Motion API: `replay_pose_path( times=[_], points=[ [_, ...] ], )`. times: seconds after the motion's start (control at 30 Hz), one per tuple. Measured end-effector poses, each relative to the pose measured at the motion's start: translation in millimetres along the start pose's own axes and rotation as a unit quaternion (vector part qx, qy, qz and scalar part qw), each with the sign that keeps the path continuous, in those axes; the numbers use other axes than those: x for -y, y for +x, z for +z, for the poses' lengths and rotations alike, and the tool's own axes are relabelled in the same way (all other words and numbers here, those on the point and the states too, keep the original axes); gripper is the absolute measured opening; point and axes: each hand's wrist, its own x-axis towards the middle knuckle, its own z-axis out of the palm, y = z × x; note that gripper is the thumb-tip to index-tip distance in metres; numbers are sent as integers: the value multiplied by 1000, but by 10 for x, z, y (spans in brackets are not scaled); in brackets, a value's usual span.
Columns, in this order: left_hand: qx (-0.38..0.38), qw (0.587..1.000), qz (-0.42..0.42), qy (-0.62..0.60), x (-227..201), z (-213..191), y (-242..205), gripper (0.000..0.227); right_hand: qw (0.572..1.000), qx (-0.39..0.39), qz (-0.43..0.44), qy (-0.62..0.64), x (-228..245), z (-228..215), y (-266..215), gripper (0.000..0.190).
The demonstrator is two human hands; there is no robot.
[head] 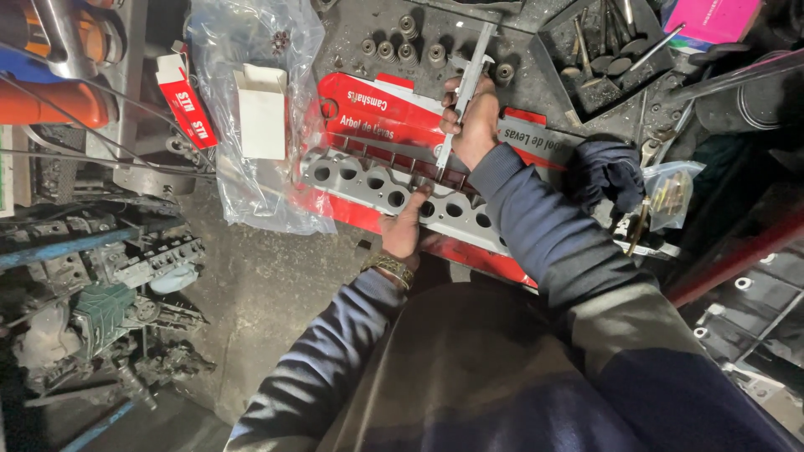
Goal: The person uses a caliper to measure the internal diameter of several holes in a metallic engine cylinder head. They hold the part steady with one hand while adjusting the caliper with the other, moving from one hole to the next to take multiple measurements.
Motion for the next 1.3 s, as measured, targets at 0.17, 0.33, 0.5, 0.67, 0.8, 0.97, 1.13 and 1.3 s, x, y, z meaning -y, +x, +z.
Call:
replay_pose_path(
  times=[0.17,0.33,0.5,0.67,0.8,0.97,1.13,1.3],
  points=[
    [-8,1000,-6,10,-9,3,-27,67,1000,5,2,5,0,-12,-5,42],
    [10,1000,-17,20,-110,12,-126,61,1000,1,11,18,69,9,-19,46],
    [25,997,-53,50,-82,-14,-46,92,996,20,-40,-80,453,147,-96,85],
    [26,998,-49,29,-84,0,-112,99,853,46,-154,-497,900,246,-413,51],
    [-3,999,-41,27,-199,90,-224,93,501,71,-195,-840,905,248,-594,68],
    [-3,997,-12,80,106,-9,246,100,434,144,-306,-835,737,285,-1205,41],
    [4,1000,-24,11,219,-66,160,94,434,198,-396,-784,719,251,-1480,36],
    [2,999,-41,19,28,-2,9,107,461,213,-335,-794,741,244,-1558,43]
  ],
)
